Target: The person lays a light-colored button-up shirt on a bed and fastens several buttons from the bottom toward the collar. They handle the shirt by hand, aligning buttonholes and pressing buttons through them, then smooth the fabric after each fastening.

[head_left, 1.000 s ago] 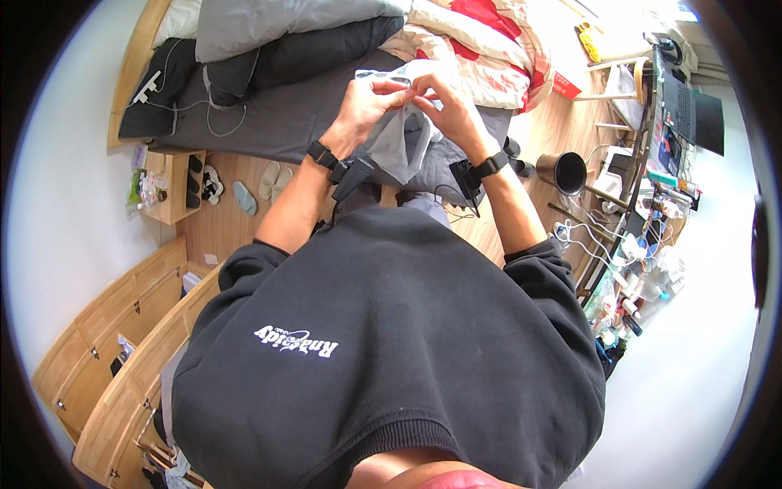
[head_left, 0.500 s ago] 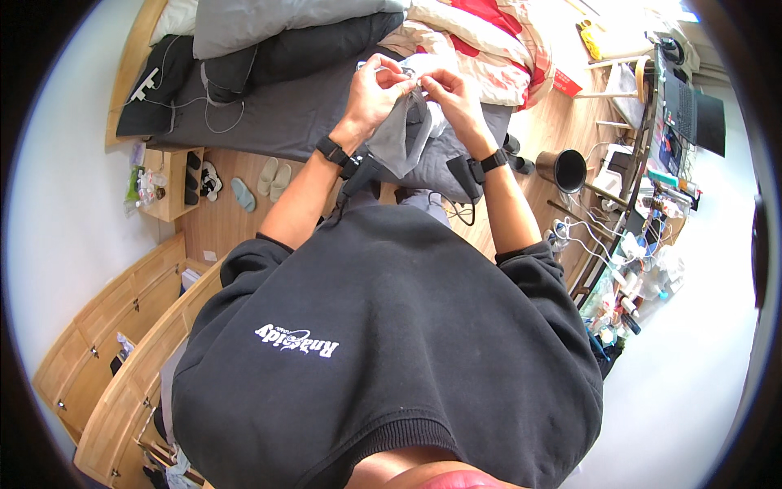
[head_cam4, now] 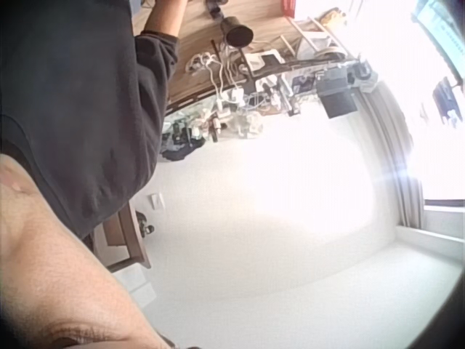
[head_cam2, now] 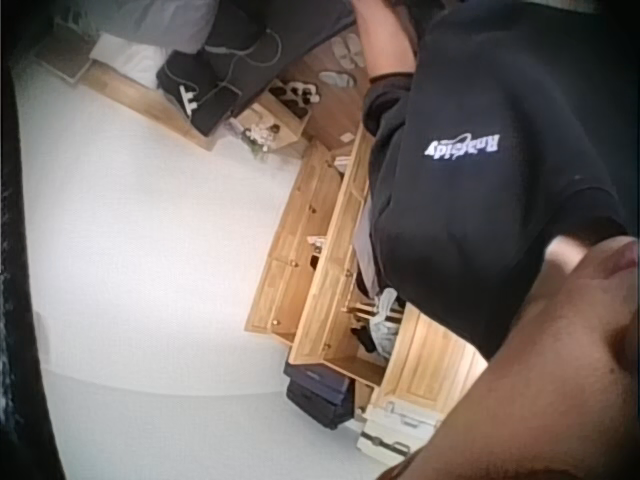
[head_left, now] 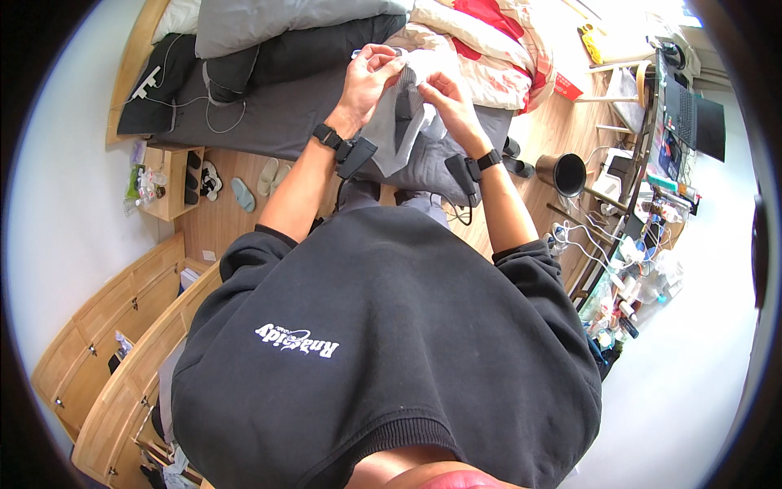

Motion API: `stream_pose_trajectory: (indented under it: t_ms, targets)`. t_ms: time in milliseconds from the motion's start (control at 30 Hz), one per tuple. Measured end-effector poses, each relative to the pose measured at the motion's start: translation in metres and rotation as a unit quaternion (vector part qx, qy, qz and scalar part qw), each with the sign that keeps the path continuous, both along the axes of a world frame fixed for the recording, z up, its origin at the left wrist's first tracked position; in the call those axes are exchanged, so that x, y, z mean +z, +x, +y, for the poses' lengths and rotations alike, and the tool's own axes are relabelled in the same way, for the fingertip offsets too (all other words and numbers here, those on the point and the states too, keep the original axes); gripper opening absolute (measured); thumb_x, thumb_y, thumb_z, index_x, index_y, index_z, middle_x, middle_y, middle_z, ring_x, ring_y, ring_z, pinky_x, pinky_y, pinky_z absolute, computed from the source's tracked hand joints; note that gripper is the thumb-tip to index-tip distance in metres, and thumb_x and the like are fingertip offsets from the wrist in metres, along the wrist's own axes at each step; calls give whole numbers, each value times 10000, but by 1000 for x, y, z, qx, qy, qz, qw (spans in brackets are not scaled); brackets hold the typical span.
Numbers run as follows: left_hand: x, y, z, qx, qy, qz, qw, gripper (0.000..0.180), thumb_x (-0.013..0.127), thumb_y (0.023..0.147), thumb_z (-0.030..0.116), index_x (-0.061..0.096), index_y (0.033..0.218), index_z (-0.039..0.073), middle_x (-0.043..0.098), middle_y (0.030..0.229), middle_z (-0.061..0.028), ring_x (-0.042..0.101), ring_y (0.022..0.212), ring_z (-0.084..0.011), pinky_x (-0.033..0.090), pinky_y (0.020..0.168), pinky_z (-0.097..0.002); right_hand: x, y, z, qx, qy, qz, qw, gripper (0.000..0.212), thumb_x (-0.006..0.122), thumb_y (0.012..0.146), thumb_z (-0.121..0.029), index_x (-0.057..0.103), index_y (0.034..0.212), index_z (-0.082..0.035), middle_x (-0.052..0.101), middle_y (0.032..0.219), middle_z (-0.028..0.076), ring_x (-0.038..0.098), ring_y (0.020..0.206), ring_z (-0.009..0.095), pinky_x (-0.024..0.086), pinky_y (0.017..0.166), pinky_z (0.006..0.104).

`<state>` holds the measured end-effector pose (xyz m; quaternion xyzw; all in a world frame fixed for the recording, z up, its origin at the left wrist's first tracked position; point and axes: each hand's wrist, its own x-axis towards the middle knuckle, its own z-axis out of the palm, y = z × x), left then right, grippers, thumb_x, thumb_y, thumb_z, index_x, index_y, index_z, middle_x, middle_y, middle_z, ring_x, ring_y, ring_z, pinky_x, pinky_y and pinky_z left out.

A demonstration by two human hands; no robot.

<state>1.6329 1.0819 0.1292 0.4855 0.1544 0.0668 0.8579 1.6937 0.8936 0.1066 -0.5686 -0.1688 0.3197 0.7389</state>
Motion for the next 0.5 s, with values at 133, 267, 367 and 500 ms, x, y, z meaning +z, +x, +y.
stream_pose_trajectory:
  t_ms: [133,267,367,500]
  targets:
    - [-21,-5,3,1,151,21,988,228,717,963,111,596,1147,48,686,1062,-60,662,991,-141,542,900,-303,5,6,-7,4,111,147,983,121,614,1042,-148,613,1145,-85,657,1060,-27,615,992,71,482,898,246]
    - [-43,-17,-3,-34,294,71,952,255,768,932,188,631,1084,35,692,1055,-66,650,979,-142,527,895,-305,6,10,-7,-15,140,170,975,121,590,1050,-132,613,1155,-78,675,1092,-2,633,1003,95,492,917,257]
    - [-46,-33,-12,15,420,38,906,292,797,874,177,623,1055,28,673,1002,-77,665,924,-188,531,862,-303,5,11,-8,-21,142,182,973,133,588,1050,-139,615,1163,-73,677,1080,9,638,993,106,500,904,264]
    - [-40,-43,-28,46,596,-11,802,322,813,806,151,615,1029,29,640,957,-112,666,872,-263,545,805,-348,10,10,-11,-42,130,204,969,160,595,1045,-145,617,1179,-61,679,1074,31,644,973,125,514,881,274]
